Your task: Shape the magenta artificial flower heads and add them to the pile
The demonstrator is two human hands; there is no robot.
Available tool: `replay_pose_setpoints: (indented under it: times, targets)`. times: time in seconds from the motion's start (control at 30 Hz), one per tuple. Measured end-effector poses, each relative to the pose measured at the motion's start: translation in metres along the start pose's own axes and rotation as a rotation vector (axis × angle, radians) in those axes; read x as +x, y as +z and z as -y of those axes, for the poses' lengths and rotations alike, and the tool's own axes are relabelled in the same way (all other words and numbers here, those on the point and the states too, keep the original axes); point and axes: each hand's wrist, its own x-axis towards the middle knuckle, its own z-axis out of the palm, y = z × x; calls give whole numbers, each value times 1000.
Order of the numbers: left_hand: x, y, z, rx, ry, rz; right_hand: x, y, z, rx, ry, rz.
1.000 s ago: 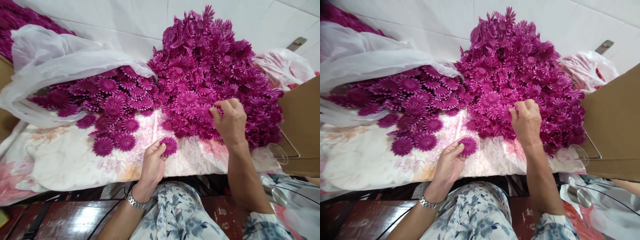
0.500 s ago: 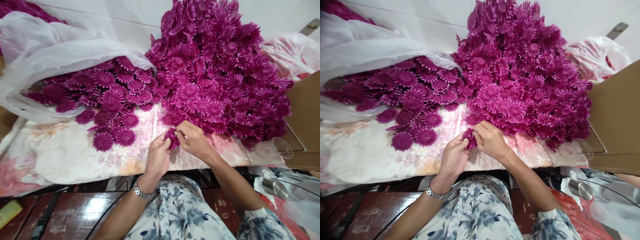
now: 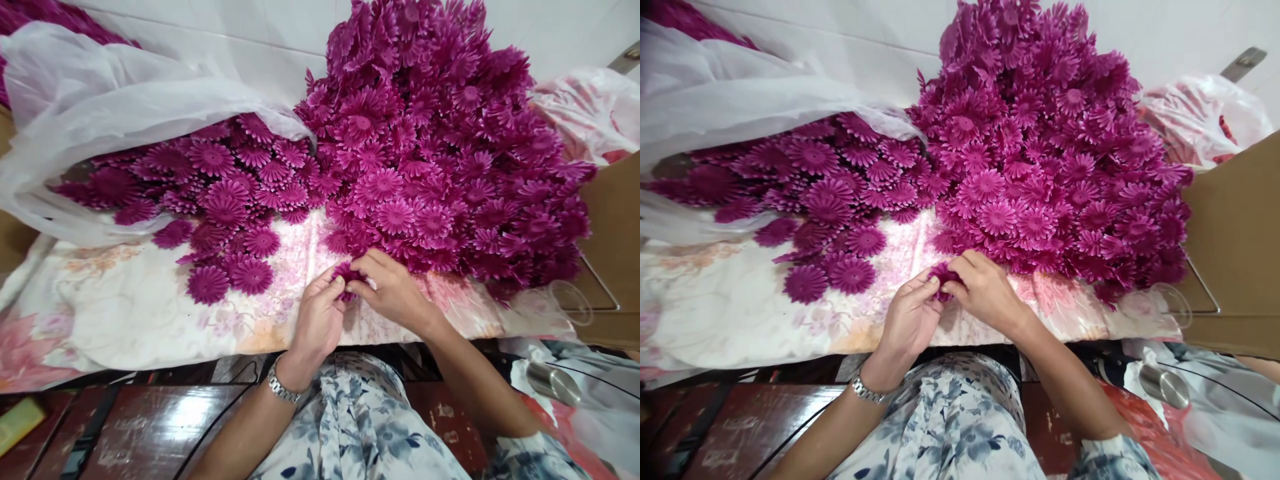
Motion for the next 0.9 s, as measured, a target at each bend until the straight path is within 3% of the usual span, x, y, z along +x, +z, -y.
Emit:
replay_pose_setpoints:
  times: [0.1,0.2,0.27,0.37,0.47,0.57,0.67,0.73,0.83,0.9]
  targets:
    - [-2,0,4,59,-8,15,-4,21,6,21,-11,9]
    - [-3,-1,5,79,0,6,-1,17,1,-31,-17,-68]
    - [-3,-2,4,63,0,-5,2,-3,-9,-137,-4,-216]
    - [-1,-4,1,21,0,-27,7,-50,-31,-423,111,-531]
    - [1,-4,-2,-12,-3,-28,8,-84,-46,-645,272,-643]
    - [1,-2,-2,-21,-9,-27,5,-74,-36,-543,189,-521]
    - [1,0,-1,-36,-10,3,2,-32,-10,-177,-6,-168]
    - [0,0,1,-26,-20,33,0,-4,3,-53,-59,-47]
    - [-2,-3,2,11,-29,58,-2,18,10,6,-65,-55]
    - [-3,-5,3,19,-19,66,-1,18,6,20,-82,-80]
